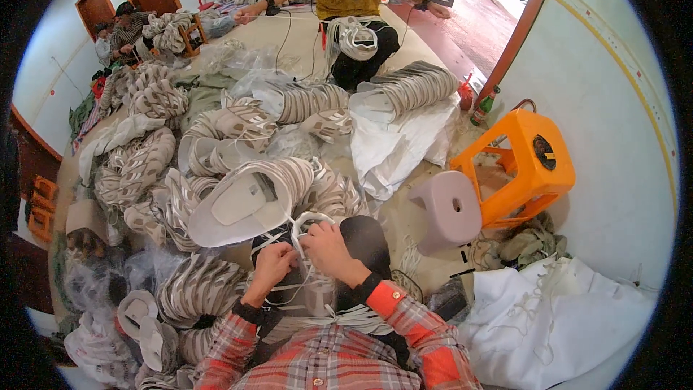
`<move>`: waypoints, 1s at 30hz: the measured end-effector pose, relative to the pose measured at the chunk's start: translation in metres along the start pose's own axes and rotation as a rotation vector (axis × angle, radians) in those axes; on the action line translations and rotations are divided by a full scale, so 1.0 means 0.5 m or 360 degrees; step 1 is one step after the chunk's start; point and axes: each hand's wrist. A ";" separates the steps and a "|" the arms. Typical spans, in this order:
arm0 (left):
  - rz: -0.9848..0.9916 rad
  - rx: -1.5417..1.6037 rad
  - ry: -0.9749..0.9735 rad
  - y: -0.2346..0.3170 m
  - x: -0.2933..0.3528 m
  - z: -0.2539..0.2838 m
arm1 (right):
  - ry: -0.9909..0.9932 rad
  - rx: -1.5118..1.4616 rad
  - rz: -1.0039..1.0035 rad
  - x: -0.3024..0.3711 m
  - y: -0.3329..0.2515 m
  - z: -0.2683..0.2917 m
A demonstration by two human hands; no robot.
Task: Lacing a large number of white shoe uppers by hand while sitting on the floor.
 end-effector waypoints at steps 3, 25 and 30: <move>0.0063 0.0022 -0.0189 -0.008 -0.011 0.014 | -0.0131 0.0000 -0.0069 -0.012 0.003 -0.024; 0.1229 0.3921 -0.0504 -0.025 0.106 -0.001 | 0.0935 -0.3151 -0.0900 0.073 0.140 0.133; 0.1106 0.3733 -0.0615 -0.031 0.055 -0.046 | 0.1276 -0.3174 -0.1035 0.088 0.156 0.163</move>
Point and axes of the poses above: each hand's wrist, its own x-axis away from the middle knuckle, its own z-axis out of the back of the hand, y = z × x, and after that the axes turned 1 degree about -z, right-handed
